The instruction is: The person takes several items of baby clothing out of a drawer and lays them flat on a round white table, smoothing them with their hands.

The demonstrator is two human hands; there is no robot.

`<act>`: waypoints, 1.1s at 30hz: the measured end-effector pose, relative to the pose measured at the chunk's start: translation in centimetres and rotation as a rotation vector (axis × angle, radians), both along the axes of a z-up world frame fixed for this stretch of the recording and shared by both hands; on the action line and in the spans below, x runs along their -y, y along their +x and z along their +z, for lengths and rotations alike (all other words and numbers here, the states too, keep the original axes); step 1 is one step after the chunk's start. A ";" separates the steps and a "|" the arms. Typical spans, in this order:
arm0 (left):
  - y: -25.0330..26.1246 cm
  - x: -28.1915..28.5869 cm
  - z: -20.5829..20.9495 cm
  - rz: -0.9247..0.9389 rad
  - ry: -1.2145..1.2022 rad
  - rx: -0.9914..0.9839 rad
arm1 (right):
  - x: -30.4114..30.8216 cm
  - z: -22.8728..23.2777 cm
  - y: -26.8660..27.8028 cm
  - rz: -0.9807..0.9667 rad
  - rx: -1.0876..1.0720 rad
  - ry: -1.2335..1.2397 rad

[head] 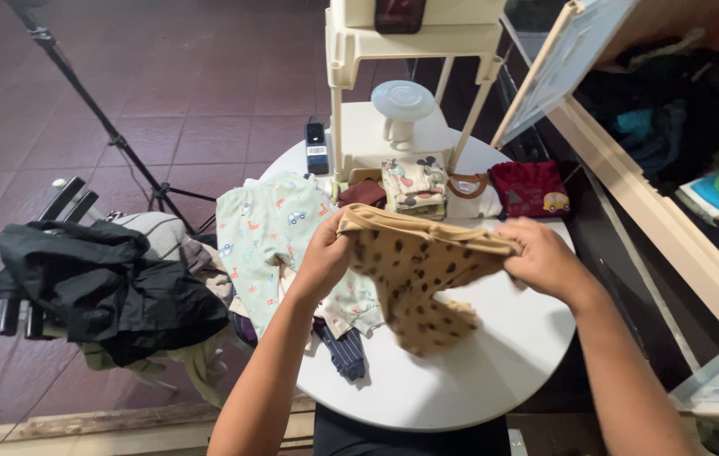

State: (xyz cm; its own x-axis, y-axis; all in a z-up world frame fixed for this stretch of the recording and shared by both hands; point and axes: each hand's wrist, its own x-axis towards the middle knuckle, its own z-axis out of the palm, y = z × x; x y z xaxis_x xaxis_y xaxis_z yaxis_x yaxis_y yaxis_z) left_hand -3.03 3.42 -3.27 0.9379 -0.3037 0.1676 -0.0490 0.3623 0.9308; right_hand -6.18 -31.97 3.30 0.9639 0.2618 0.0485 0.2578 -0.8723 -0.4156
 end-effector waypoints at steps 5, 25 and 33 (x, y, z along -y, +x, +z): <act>-1.4 0.4 -0.2 -0.102 -0.126 -0.096 | -0.4 -2.1 1.4 0.019 -0.196 1.046; -5.0 -13.6 5.7 0.219 -0.050 -0.126 | -16.8 4.0 4.1 0.242 -0.571 1.417; 0.2 -17.8 5.8 0.316 0.053 0.018 | -19.8 3.8 13.1 0.252 -0.420 1.155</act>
State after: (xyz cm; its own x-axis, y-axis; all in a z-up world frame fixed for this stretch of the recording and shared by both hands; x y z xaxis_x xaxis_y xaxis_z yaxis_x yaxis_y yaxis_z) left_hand -2.81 21.20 2.54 0.9842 -0.0063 0.1769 -0.1683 0.2774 0.9459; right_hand 6.91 -12.14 7.11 0.8901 0.4498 0.0735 0.0266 0.1098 -0.9936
